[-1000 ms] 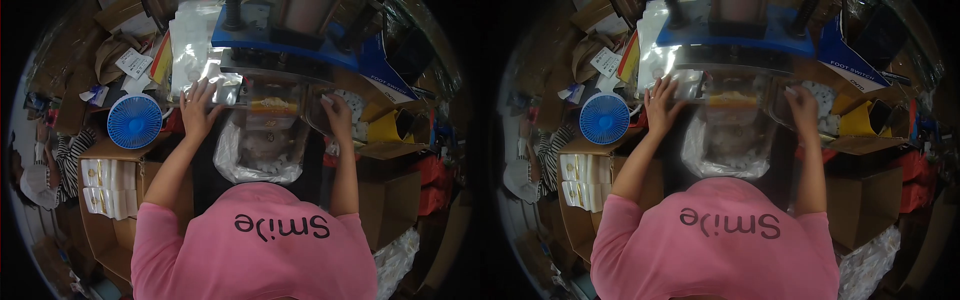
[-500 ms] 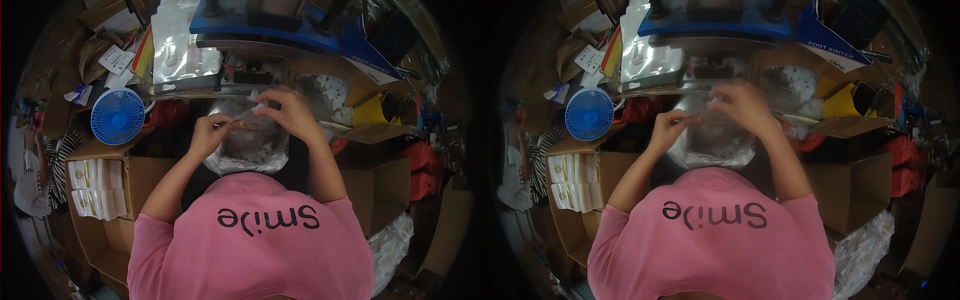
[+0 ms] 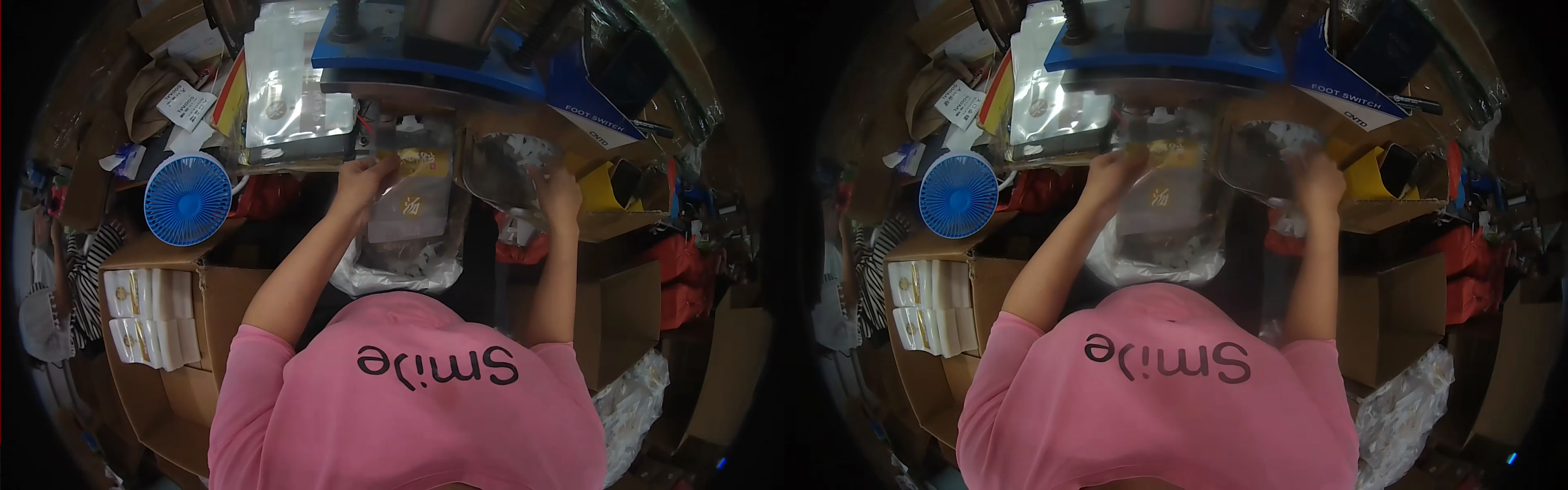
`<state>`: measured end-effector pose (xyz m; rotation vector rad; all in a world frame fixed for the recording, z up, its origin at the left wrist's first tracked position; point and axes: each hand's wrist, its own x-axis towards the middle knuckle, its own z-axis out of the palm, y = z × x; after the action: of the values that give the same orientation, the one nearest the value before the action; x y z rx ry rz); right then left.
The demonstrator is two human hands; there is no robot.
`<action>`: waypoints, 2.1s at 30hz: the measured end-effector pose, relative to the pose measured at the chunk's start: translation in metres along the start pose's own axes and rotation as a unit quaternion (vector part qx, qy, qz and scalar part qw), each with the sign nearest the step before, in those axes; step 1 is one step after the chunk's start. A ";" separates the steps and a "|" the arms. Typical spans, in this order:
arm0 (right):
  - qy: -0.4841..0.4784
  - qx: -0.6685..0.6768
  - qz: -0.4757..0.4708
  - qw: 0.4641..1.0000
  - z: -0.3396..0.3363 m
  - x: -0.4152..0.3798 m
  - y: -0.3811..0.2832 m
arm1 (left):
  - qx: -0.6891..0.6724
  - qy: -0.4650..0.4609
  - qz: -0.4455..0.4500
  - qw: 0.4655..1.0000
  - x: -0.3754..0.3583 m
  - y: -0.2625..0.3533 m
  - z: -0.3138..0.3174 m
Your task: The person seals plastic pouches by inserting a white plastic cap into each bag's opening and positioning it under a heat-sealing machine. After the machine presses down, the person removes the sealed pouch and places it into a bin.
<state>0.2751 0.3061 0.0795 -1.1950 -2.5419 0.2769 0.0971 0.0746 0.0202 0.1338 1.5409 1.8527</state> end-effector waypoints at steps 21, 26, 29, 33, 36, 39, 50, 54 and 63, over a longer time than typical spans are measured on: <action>-0.047 0.433 -0.034 0.900 0.044 0.000 -0.006 | 0.293 0.159 0.334 0.881 -0.022 0.031 -0.110; -0.055 0.379 -0.144 0.912 0.025 -0.020 -0.058 | 0.227 0.019 0.209 0.951 -0.048 0.013 -0.063; -0.122 0.306 -0.259 0.908 0.016 -0.031 -0.084 | 0.266 -0.017 0.196 0.944 -0.043 -0.018 -0.056; -0.322 0.306 -0.280 0.851 0.018 -0.030 -0.097 | 0.234 -0.101 0.184 0.949 -0.047 -0.031 -0.052; -0.335 0.391 -0.233 0.825 0.031 -0.028 -0.094 | 0.141 -0.104 0.078 0.982 -0.047 -0.029 -0.045; -0.237 0.438 -0.189 0.846 0.040 -0.026 -0.086 | 0.179 -0.081 0.069 0.978 -0.033 -0.020 -0.036; -0.153 0.095 -0.106 0.978 0.026 -0.026 0.020 | -0.068 -0.019 -0.006 0.997 0.005 -0.009 -0.005; -0.114 0.123 -0.186 0.968 0.026 -0.030 0.018 | 0.182 -0.030 0.098 0.978 0.004 0.025 -0.026; -0.059 0.433 -0.041 0.898 0.052 -0.011 0.025 | 0.532 0.169 0.420 0.716 0.004 0.007 -0.124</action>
<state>0.2811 0.3112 0.0211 -0.7101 -2.1053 1.3186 0.0293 -0.0255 -0.0100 1.2622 3.0044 1.2566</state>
